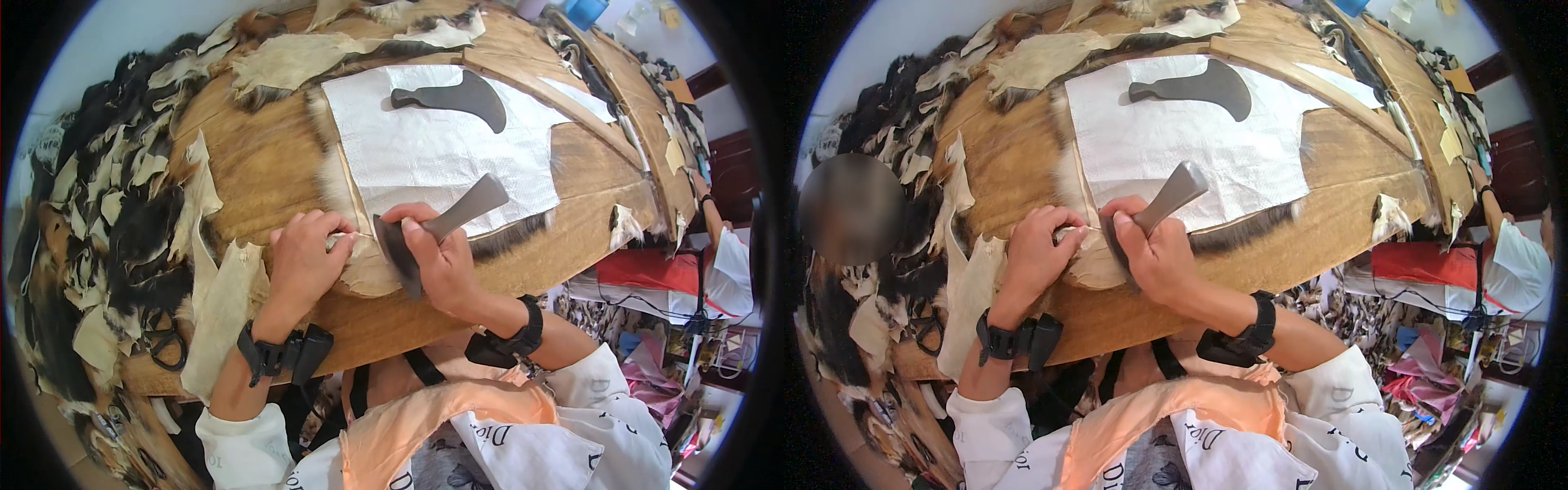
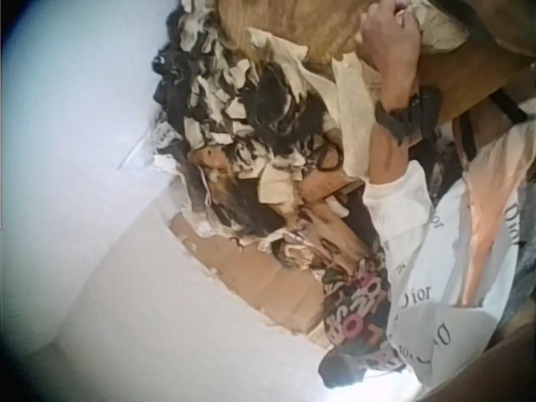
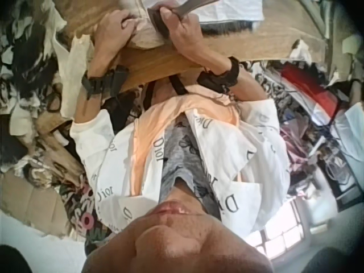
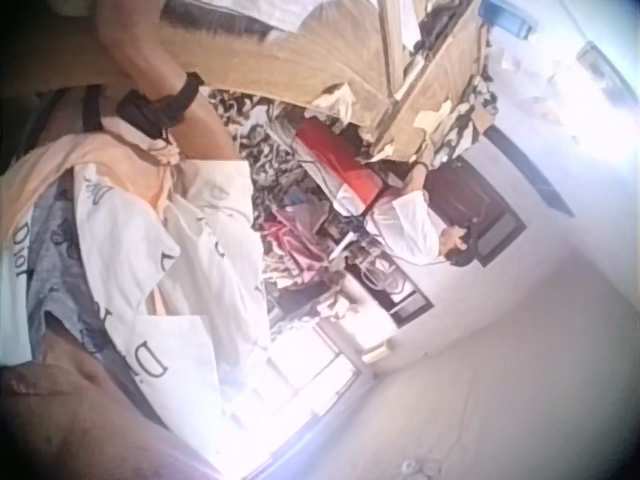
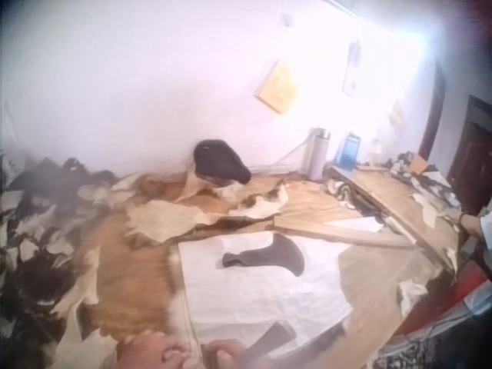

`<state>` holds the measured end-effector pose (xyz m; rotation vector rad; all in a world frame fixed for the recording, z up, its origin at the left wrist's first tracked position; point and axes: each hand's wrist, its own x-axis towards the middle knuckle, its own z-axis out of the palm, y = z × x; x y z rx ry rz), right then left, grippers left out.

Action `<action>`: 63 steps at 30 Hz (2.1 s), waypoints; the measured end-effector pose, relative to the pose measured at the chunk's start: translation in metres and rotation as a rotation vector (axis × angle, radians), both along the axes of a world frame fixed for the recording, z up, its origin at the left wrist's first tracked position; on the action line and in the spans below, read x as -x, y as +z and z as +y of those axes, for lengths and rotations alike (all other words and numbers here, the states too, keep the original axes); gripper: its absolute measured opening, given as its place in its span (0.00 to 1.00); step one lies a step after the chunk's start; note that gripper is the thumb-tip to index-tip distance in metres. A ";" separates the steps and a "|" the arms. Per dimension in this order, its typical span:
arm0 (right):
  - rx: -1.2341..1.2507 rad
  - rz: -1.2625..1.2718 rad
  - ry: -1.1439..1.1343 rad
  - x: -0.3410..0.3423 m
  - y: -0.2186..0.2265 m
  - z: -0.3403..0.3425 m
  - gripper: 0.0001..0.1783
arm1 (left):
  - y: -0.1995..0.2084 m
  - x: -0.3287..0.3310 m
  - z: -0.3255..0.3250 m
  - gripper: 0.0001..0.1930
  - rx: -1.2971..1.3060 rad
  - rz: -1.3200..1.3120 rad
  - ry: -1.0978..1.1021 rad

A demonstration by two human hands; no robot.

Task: Cutting and hand-sewing fur/animal skin pieces to assemble a garment.

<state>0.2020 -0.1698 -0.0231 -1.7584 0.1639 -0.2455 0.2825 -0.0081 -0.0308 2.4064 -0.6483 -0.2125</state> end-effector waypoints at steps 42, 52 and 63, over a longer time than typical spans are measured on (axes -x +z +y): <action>0.304 -0.171 0.129 -0.035 -0.021 0.001 0.07 | -0.005 -0.006 -0.006 0.04 0.144 -0.351 -0.352; 0.280 -0.203 0.122 -0.043 -0.022 -0.002 0.06 | -0.010 -0.014 -0.003 0.04 0.401 0.282 0.138; 0.085 -0.021 0.063 -0.049 -0.019 -0.008 0.11 | 0.041 -0.028 0.022 0.08 0.582 0.542 -0.333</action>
